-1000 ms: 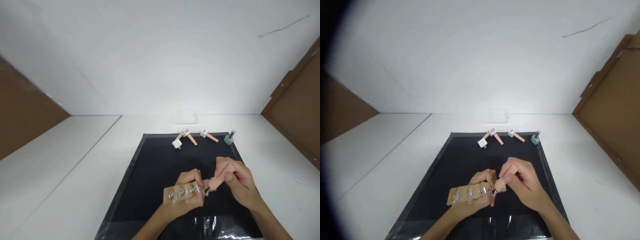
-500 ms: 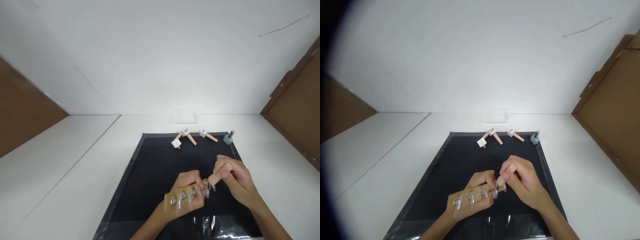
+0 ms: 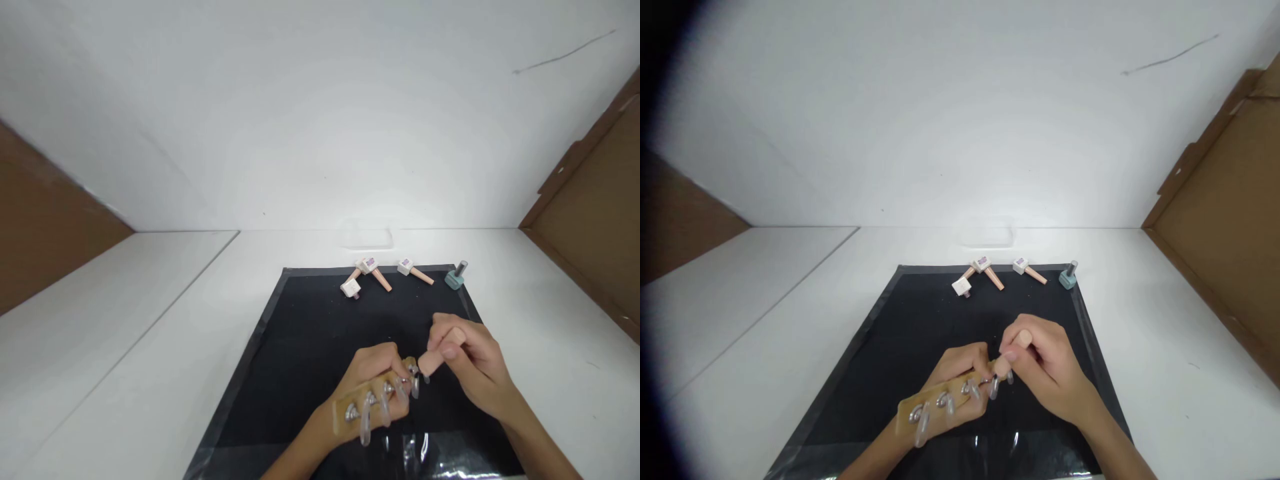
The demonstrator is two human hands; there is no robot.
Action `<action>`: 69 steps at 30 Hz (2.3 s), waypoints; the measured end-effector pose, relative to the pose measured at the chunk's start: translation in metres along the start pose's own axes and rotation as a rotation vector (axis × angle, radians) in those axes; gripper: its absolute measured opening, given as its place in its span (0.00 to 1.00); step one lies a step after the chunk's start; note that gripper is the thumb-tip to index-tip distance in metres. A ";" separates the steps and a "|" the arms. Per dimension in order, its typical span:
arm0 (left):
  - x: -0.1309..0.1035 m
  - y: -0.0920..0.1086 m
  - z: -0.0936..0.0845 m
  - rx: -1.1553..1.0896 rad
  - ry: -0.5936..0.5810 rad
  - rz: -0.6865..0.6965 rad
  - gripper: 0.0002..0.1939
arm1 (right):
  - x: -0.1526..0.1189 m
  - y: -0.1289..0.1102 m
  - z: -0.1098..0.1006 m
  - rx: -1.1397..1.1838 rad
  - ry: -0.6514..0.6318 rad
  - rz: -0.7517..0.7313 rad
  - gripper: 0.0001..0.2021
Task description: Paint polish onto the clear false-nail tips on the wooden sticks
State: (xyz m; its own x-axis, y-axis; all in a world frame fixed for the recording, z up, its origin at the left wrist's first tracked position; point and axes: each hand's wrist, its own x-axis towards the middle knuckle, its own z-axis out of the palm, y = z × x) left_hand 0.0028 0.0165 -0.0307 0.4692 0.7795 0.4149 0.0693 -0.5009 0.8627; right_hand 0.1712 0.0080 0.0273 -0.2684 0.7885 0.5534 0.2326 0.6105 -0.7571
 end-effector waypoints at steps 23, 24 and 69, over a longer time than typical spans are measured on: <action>0.000 0.001 0.002 -0.006 0.050 0.063 0.08 | -0.005 0.003 -0.002 -0.001 0.159 0.043 0.13; 0.000 0.002 0.002 -0.009 0.060 0.070 0.08 | -0.006 0.003 -0.002 0.037 0.154 0.052 0.14; -0.009 -0.019 0.014 -1.221 -0.164 -0.270 0.15 | -0.008 -0.002 0.005 0.165 0.043 0.050 0.13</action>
State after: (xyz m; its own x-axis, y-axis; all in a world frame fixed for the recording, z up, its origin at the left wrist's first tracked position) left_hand 0.0098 0.0141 -0.0546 0.6764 0.7033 0.2188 -0.6360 0.4079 0.6551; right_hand 0.1682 -0.0002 0.0229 -0.2196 0.8221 0.5252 0.0874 0.5528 -0.8287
